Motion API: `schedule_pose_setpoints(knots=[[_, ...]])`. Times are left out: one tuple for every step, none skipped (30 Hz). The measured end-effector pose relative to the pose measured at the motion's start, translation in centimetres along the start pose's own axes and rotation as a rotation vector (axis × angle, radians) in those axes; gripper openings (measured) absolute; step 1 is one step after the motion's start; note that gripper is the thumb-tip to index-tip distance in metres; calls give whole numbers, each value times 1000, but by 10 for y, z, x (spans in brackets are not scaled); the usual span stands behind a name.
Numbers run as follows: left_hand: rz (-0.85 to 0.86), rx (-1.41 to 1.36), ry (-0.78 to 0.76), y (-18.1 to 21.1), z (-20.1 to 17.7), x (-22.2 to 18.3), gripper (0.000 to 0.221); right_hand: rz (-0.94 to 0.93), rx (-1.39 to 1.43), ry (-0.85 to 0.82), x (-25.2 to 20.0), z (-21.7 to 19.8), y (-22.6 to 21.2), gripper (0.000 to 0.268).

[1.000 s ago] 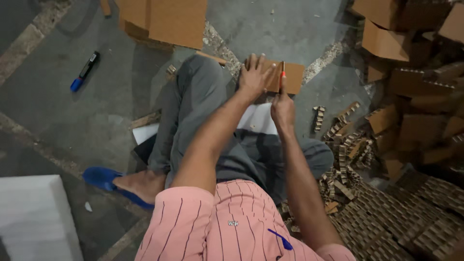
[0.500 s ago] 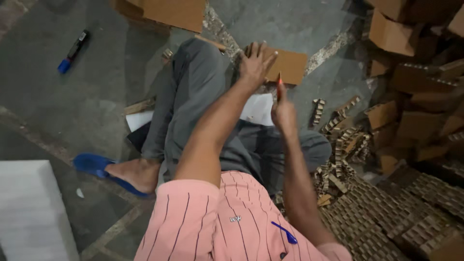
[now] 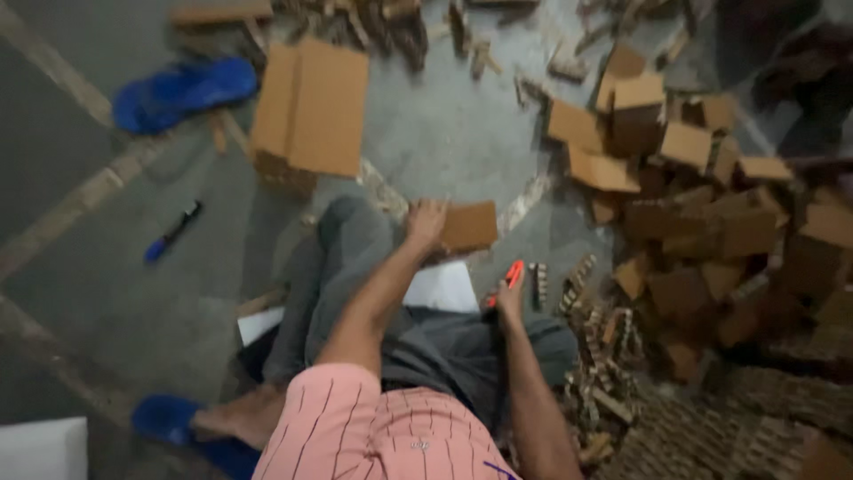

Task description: The person cuts a corrugated cardboard block with a utility knife and handles smaller cardboard pieces while sitting on the floor.

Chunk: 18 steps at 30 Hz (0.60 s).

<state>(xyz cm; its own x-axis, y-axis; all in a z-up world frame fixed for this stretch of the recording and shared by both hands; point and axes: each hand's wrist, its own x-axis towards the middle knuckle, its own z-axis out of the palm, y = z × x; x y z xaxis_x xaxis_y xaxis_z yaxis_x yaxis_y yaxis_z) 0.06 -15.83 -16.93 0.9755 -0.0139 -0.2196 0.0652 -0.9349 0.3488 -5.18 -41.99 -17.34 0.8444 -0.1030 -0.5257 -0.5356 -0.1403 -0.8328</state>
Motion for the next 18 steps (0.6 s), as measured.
schedule_pose_setpoints(knots=[[30, -5, -52, -2, -7, -6, 89, -17, 69, 2, -4, 1, -4, 61], [-27, -98, -108, -1, -15, -11, 72, -59, 116, 21, -9, 5, -6, 58], [-81, -192, -163, -2, -25, -14, 58, -113, 157, 48, -12, 11, -9, 56], [-80, -299, -79, 2, -32, -24, 55, -157, 185, 70, -17, 12, -10, 53], [-77, -406, 5, 7, -38, -35, 52, -196, 220, 88, -22, 16, -10, 51], [-34, -478, -33, 13, -45, -45, 55, -210, 257, 83, -25, 24, -10, 50], [11, -549, -70, 19, -51, -53, 59, -217, 292, 75, -30, 28, -9, 48], [43, -626, -39, 31, -50, -71, 59, -230, 319, 63, -28, 33, -10, 47], [74, -703, -8, 42, -49, -86, 59, -244, 337, 46, -22, 34, -14, 46], [109, -779, 12, 49, -49, -98, 59, -257, 334, 49, -22, 33, -13, 46], [88, -761, -13, 50, -52, -106, 59, -269, 331, 49, -23, 32, -12, 46], [69, -741, -27, 51, -58, -112, 58, -311, 248, 62, -22, 31, -16, 48], [50, -720, -41, 51, -65, -118, 58, -268, 349, -4, -23, 31, -21, 48], [153, -727, -16, 51, -72, -124, 55, -218, 445, -62, -30, 25, -24, 49], [255, -735, 9, 48, -80, -123, 52, -168, 542, -119, -39, 21, -28, 50], [357, -742, 39, 47, -87, -123, 50, -170, 555, -156, -47, 19, -35, 51], [365, -704, 49, 50, -91, -127, 47, -171, 569, -193, -56, 18, -42, 51], [375, -661, 68, 52, -96, -127, 44, -180, 583, -237, -63, 19, -53, 52]])
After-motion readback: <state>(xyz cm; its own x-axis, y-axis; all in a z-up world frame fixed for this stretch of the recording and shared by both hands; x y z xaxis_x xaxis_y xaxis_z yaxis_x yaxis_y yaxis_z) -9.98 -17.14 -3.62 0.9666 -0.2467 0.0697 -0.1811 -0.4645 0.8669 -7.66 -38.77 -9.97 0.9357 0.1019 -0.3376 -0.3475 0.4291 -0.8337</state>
